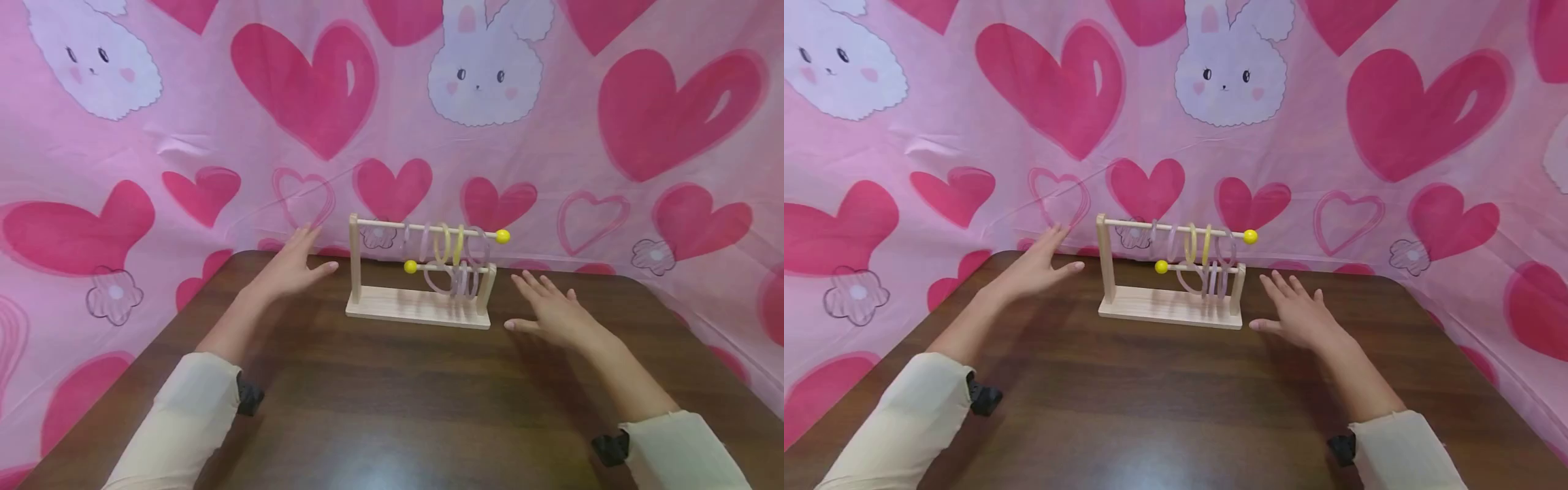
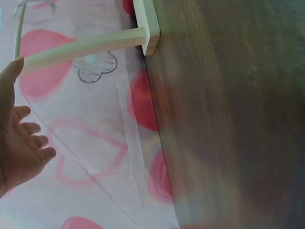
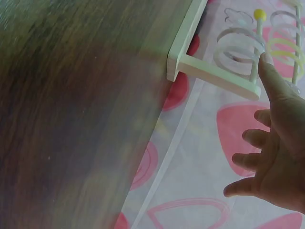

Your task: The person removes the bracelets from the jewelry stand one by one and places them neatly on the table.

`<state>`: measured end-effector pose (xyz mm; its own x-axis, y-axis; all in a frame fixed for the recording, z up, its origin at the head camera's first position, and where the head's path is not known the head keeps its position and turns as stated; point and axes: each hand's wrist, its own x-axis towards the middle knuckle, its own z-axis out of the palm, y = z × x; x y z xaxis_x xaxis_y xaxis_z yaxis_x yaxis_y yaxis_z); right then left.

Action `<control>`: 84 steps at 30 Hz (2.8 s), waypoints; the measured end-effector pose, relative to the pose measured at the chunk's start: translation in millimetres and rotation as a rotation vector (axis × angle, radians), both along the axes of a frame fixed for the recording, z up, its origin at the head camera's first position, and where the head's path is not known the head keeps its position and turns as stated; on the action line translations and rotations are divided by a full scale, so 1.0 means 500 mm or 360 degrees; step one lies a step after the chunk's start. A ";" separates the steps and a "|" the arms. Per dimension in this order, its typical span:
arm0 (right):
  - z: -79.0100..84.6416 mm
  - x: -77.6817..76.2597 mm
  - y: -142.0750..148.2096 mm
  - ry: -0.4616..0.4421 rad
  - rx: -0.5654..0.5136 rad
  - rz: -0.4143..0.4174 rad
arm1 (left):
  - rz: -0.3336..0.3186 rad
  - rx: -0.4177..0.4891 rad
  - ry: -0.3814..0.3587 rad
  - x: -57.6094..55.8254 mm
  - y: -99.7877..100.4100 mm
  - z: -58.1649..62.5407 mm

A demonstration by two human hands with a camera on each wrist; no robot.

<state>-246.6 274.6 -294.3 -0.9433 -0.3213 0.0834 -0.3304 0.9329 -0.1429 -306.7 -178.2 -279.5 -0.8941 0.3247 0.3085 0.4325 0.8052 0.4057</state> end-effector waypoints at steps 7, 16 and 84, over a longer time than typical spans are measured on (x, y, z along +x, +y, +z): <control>-0.008 -0.005 -0.004 0.0000 0.0028 0.0007 | -0.0039 0.0281 -0.0013 -0.026 0.043 0.022; -0.012 -0.007 -0.009 -0.0028 0.0026 0.0019 | -0.0015 0.0972 -0.0128 -0.047 0.094 0.068; -0.009 -0.065 -0.103 0.1113 -0.0691 -0.0115 | -0.0150 0.1644 -0.0309 -0.102 0.155 0.023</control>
<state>-279.2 223.1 -299.0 -0.6446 -0.0657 0.7617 -0.4182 0.8644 -0.2793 -357.9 -100.5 -267.9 -0.9426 0.0565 0.3292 0.3294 -0.0042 0.9442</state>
